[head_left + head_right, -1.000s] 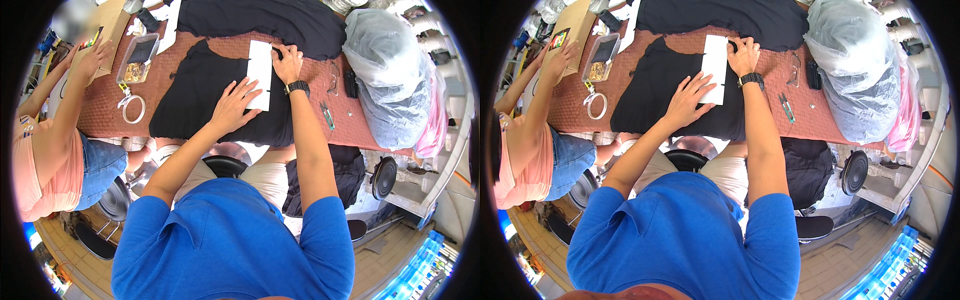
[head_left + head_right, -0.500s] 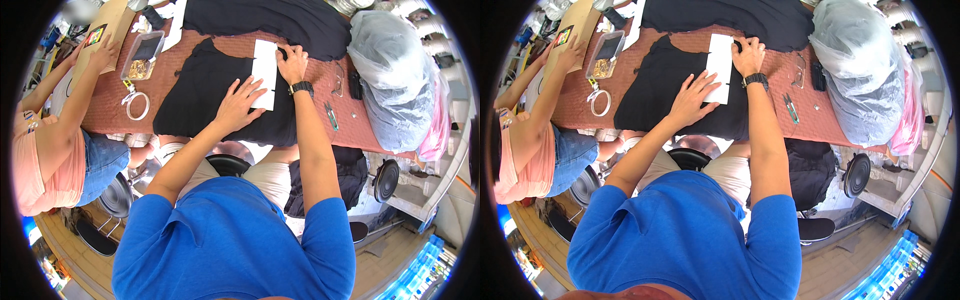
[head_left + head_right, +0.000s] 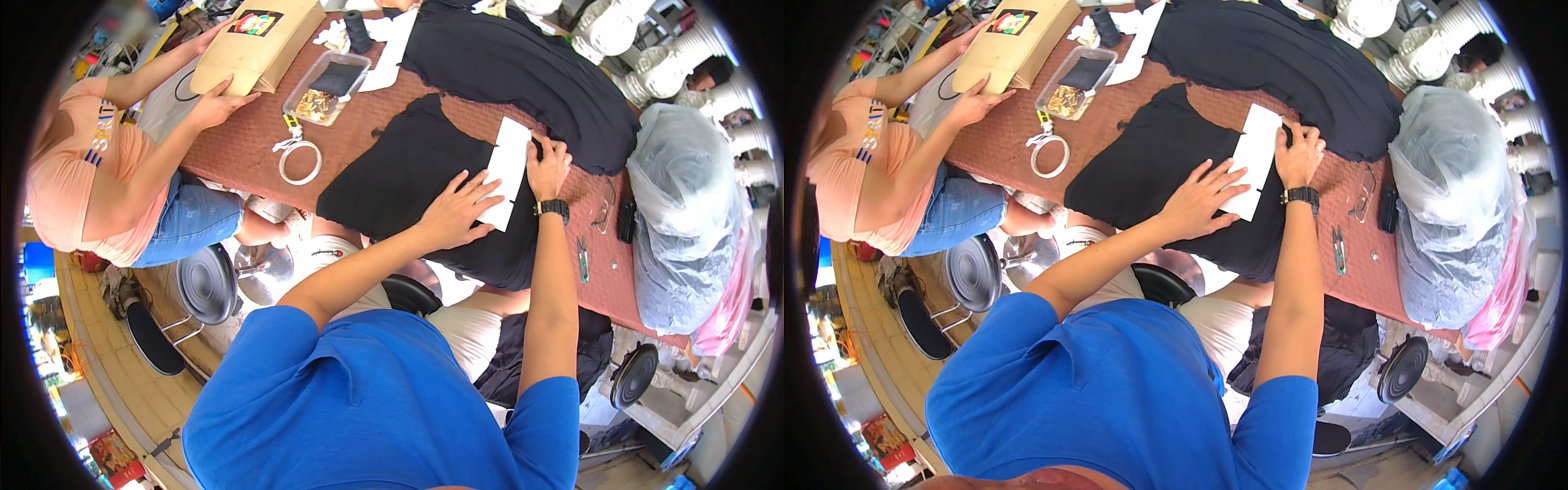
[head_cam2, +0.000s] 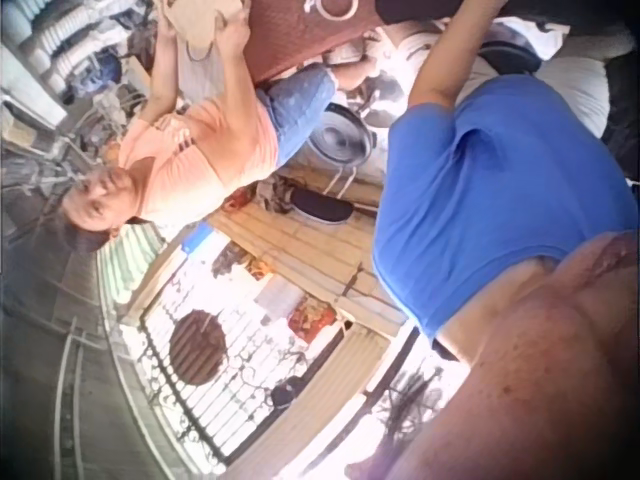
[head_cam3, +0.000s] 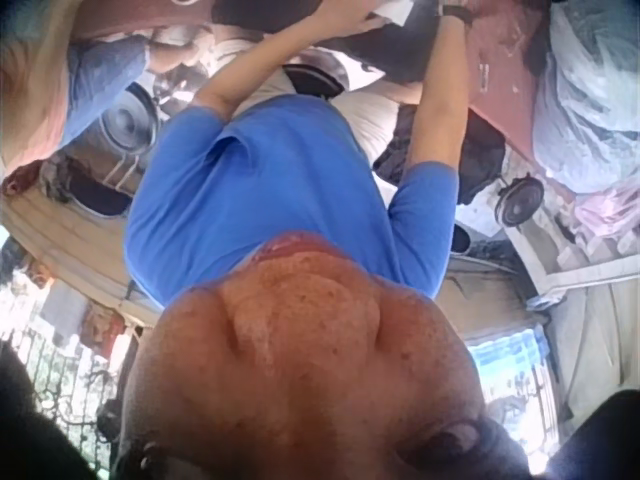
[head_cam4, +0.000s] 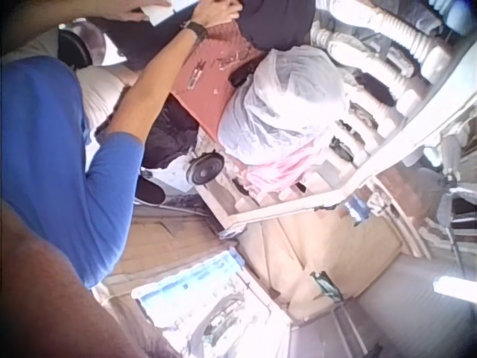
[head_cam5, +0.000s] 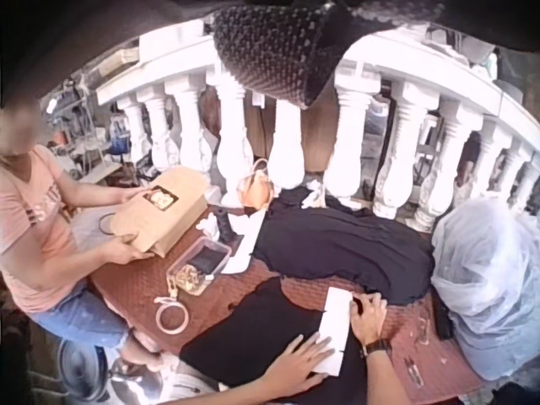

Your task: The person lays out a black garment on a table, aligns a white paper guide, and pins a small white label onto the fabric by hand.

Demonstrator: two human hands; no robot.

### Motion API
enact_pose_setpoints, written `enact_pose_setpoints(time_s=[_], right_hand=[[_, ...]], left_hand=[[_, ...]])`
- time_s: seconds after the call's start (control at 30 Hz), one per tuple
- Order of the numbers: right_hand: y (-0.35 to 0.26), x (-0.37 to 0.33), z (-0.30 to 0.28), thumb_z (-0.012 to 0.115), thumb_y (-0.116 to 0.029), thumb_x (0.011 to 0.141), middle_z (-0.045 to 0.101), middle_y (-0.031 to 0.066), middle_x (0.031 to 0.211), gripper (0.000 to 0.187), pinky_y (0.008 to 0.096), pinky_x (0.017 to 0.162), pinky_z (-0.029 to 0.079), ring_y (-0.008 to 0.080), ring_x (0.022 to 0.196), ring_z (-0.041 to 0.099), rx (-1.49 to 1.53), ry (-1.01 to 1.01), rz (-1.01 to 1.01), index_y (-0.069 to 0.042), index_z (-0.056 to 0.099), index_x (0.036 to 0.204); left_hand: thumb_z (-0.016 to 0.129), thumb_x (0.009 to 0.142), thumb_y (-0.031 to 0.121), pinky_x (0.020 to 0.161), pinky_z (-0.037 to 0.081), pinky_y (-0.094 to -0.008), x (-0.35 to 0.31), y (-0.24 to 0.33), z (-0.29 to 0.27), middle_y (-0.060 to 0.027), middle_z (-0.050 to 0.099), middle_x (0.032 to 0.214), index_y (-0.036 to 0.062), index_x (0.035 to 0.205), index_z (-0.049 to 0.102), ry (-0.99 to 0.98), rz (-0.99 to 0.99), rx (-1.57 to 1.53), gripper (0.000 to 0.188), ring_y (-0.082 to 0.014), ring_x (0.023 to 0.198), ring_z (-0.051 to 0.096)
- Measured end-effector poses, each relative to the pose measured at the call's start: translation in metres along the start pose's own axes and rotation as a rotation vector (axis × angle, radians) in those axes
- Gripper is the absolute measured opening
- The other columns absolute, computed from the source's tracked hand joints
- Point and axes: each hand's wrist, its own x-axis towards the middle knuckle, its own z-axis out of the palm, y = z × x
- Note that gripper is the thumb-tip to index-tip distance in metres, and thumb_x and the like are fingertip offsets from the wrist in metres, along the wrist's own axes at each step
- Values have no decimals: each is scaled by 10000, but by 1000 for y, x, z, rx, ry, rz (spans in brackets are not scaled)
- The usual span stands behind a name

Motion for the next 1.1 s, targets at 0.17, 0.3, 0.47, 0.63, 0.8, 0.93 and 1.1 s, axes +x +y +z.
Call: enact_pose_setpoints(time_s=[0.17, 0.3, 0.47, 0.63, 0.8, 0.93, 1.1], right_hand=[[-3, 0, -2, 639, -348, 933, 566, 78, 1144, 313, 477, 954, 436, 330, 1087, 519, 5, -30, 7, -272, 706, 1229], [-3, 0, -3, 634, -349, 937, 562, 72, 1143, 312, 473, 964, 433, 321, 1094, 511, -7, -23, 7, -279, 705, 1233], [-10, -2, -9, 614, -340, 965, 585, 91, 1205, 306, 475, 1009, 414, 339, 1134, 515, 15, -57, 38, -271, 707, 1248], [-7, 0, -7, 639, -356, 946, 600, 106, 1193, 338, 464, 1004, 427, 345, 1110, 530, 25, -36, 24, -265, 712, 1263], [-4, 1, -9, 678, -396, 908, 585, 96, 1189, 402, 473, 1002, 443, 332, 1112, 530, 29, -49, 18, -274, 706, 1290], [-5, 3, -17, 705, -387, 894, 592, 111, 1177, 463, 463, 984, 449, 348, 1105, 531, 89, -113, 58, -212, 677, 1322], [-44, -21, -35, 761, -318, 857, 606, 179, 1133, 500, 516, 864, 485, 398, 1038, 557, 53, 73, -48, -70, 607, 1263]], left_hand=[[660, 933, 406, 1227, 230, -533, -1, 0, 1, -64, 402, 1602, 152, 1434, 538, 14, 1, 10, 575, -294, 1515, 308], [658, 937, 413, 1234, 218, -528, -1, -1, 1, -61, 399, 1604, 154, 1443, 538, -8, -3, -7, 581, -290, 1525, 287], [666, 931, 400, 1235, 218, -536, -2, 0, 0, -72, 407, 1594, 140, 1430, 547, 4, -4, -41, 575, -305, 1513, 301], [678, 922, 395, 1238, 219, -531, -2, -1, -1, -92, 422, 1578, 122, 1383, 581, 32, 1, -56, 544, -311, 1501, 317], [701, 900, 396, 1234, 226, -528, -3, -1, 0, -122, 430, 1562, 109, 1371, 586, 59, 18, -69, 564, -330, 1488, 328], [728, 881, 367, 1208, 269, -531, -4, -3, 2, -130, 432, 1544, 103, 1377, 566, 98, 23, -64, 585, -332, 1461, 359], [768, 848, 321, 1194, 294, -529, -4, -6, -2, -142, 469, 1465, 83, 1335, 564, 153, 6, -181, 578, -354, 1390, 420]])
